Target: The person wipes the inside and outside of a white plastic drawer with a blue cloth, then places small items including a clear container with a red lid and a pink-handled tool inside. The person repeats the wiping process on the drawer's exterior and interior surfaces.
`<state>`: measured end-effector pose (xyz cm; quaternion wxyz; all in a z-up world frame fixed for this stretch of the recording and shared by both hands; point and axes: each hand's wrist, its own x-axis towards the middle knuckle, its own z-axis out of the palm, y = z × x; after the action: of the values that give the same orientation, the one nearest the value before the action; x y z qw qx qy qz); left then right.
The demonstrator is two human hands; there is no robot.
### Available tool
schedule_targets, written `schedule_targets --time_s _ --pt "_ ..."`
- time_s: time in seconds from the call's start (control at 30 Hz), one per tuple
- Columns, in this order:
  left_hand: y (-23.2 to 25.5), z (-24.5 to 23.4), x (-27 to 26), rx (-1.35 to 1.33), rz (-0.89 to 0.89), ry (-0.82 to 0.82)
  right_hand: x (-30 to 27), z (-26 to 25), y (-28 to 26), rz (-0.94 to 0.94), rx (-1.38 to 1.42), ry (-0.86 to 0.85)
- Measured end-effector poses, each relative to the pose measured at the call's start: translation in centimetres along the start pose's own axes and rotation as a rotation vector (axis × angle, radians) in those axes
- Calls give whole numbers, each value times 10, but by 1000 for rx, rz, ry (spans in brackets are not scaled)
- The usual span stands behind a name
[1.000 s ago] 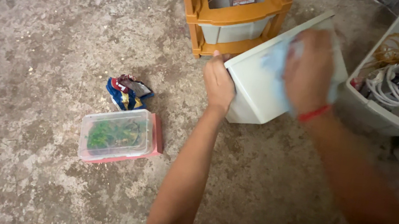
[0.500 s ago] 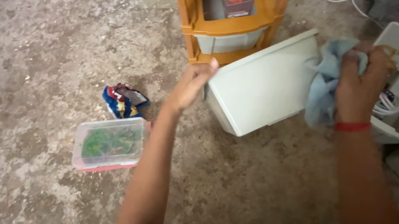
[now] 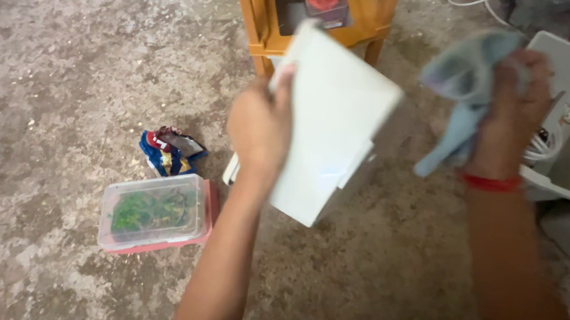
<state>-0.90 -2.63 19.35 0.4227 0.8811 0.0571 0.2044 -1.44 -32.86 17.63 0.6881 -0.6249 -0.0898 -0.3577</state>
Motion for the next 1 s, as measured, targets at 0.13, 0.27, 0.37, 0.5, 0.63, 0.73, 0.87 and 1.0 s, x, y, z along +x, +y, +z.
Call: schedule_targets --time_s 0.13,0.27,0.37,0.5,0.63,0.73,0.87,1.0 --pt "-75 29 -12 -478 -296 37 -2 -4 -3 -46 -48 20" --pt "-151 102 -56 -726 -593 70 -40 34 11 -136 -400 -99" --pt "-206 146 -83 -869 -723 47 -92 78 19 -195 -451 -309" --pt "-259 166 -95 -451 -756 -13 -141 122 37 -141 -579 -579" --pt "-272 165 -96 -234 -604 -88 -154 128 64 -100 -626 -659" --pt "-259 162 -79 -352 -578 -201 -163 126 80 -21 -648 -666" --pt "-218 155 -68 -379 -329 -128 -171 137 90 22 -578 -541" --pt "-178 137 -79 -675 -229 17 -165 154 109 -42 -453 -618"
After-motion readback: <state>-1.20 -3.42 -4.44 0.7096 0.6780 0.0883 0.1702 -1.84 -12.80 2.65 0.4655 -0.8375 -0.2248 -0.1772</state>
